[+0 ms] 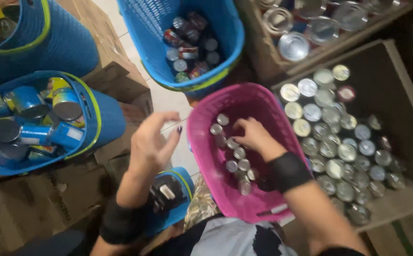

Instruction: Sorting and organizing various canned food items from baskets into storage boxes in a warehouse.

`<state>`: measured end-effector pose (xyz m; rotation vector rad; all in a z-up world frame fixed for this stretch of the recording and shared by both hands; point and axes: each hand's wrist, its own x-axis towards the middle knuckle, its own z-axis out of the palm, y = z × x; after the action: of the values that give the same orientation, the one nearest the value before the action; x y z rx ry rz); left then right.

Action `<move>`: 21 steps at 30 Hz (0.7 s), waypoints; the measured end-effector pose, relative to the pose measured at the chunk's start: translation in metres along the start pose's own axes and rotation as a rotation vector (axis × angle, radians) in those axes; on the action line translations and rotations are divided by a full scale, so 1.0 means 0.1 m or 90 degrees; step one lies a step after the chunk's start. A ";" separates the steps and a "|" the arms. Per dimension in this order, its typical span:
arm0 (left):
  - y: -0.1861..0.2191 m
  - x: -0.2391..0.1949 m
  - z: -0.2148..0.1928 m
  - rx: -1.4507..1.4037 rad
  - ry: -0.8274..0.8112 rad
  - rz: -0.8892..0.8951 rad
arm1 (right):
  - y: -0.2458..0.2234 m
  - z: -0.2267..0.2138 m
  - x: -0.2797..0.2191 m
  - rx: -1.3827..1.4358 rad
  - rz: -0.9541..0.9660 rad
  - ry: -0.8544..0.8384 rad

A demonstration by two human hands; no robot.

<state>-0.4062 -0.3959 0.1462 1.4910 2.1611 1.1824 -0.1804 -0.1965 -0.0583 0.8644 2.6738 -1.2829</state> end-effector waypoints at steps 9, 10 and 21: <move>-1.15 -0.36 -0.20 -0.035 -0.035 -0.166 | 1.28 1.68 0.48 -0.210 0.423 -0.239; -1.25 -0.39 -0.21 -0.014 -0.047 -0.197 | 1.40 1.81 0.49 -0.224 0.351 -0.242; -1.71 -0.23 -0.38 0.081 -0.128 -0.219 | 2.47 2.40 0.31 -0.191 0.142 -0.272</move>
<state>-0.5324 -0.4577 0.0383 1.1617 2.2677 0.7594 -0.1265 -0.2354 -0.3976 0.7253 2.2776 -0.8688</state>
